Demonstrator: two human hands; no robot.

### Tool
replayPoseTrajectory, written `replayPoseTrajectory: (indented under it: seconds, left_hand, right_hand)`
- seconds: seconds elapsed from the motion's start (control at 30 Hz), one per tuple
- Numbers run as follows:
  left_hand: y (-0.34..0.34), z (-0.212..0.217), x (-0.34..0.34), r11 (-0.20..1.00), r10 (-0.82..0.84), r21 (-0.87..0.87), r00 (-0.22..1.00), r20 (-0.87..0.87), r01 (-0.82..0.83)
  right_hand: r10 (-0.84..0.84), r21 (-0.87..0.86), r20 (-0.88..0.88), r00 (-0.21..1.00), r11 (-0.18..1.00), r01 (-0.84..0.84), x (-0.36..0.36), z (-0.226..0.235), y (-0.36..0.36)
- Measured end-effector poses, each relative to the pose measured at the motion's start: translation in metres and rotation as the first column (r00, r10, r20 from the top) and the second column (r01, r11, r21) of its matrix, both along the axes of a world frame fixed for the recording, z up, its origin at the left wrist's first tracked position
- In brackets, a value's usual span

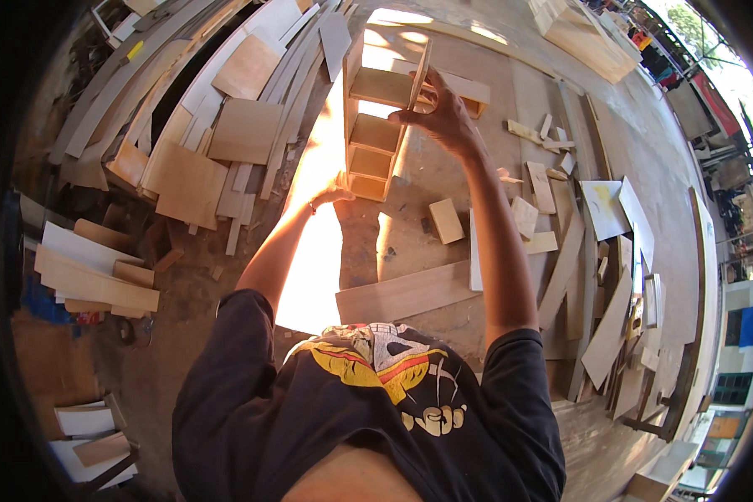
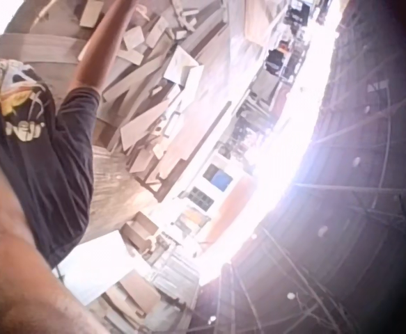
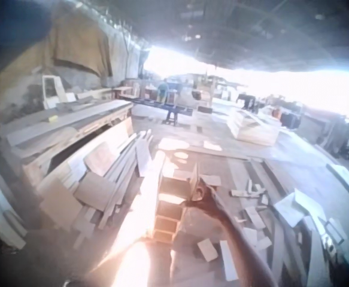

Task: The person assembles a small wooden shelf by fitting wooden slats into slots on a vertical support piece and then joining it with another vertical support.

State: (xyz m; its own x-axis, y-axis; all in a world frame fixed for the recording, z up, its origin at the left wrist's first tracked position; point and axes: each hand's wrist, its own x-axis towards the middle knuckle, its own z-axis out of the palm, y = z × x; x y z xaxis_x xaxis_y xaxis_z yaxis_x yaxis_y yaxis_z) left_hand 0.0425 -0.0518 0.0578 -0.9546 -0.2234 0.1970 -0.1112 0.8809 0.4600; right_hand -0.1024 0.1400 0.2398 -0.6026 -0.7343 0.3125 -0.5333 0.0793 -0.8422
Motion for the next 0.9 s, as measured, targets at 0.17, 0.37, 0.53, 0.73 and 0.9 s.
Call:
replayPoseTrajectory:
  seconds: [0.17,0.37,0.53,0.73,0.9]
  left_hand:
    - [0.020,-0.031,0.011,0.825,0.366,0.478,0.929,-0.044,-0.303]
    - [0.103,0.053,0.036,0.141,0.359,0.987,0.925,-0.127,0.081]
    - [0.114,0.080,-0.006,-0.225,0.441,0.939,0.887,-0.140,0.261]
    - [0.108,0.080,-0.041,-0.280,0.494,0.938,0.869,-0.041,0.204]
    - [0.100,0.084,-0.042,-0.320,0.462,0.933,0.887,0.003,0.164]
  right_hand:
    - [0.008,-0.012,0.026,1.000,1.000,-0.008,0.000,0.000,-0.002]
    - [-0.008,-0.026,0.074,0.997,1.000,0.009,0.003,0.004,0.003]
    - [0.040,-0.110,0.137,0.990,0.994,-0.025,0.012,0.010,0.002]
    - [0.035,-0.125,0.078,0.996,0.992,-0.025,0.005,0.005,-0.003]
    - [0.026,-0.093,0.060,0.998,0.995,-0.020,0.010,0.009,-0.005]
